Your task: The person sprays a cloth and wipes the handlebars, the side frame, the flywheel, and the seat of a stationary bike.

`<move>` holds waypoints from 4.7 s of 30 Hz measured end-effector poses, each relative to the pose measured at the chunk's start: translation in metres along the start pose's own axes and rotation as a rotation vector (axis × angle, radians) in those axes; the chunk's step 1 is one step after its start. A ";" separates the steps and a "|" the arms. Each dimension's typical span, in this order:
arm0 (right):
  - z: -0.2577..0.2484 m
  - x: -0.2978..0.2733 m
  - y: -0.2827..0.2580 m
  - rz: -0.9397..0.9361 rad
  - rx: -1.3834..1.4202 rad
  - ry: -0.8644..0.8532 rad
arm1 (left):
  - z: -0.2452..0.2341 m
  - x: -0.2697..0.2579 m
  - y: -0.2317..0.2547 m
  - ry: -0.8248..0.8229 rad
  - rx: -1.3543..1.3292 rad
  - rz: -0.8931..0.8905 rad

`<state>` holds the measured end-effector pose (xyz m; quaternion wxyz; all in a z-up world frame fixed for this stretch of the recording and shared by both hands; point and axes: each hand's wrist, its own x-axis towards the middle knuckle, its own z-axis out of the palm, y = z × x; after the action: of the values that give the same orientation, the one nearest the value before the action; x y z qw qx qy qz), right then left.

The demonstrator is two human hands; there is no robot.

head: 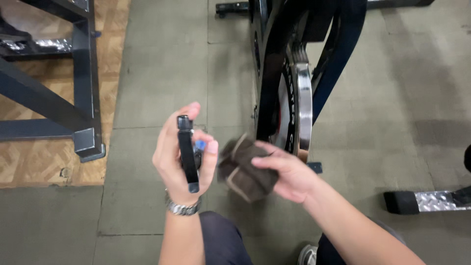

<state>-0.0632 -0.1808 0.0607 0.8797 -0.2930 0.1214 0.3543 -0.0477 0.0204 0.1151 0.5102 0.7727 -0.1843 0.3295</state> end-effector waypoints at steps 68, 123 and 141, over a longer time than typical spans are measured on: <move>-0.017 -0.057 -0.073 -0.891 -0.920 0.277 | 0.028 0.005 0.014 -0.956 -0.578 -0.189; -0.004 -0.083 -0.072 -0.918 -0.433 0.092 | 0.081 -0.043 -0.021 -0.923 -1.803 -0.824; 0.009 -0.081 -0.084 -0.848 -0.373 0.135 | 0.091 -0.040 -0.028 -0.870 -1.765 -0.756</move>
<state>-0.0628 -0.2689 0.1383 0.8693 -0.4923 -0.0178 -0.0404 -0.0295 -0.0529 0.0451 0.8513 0.1861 -0.2730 -0.4076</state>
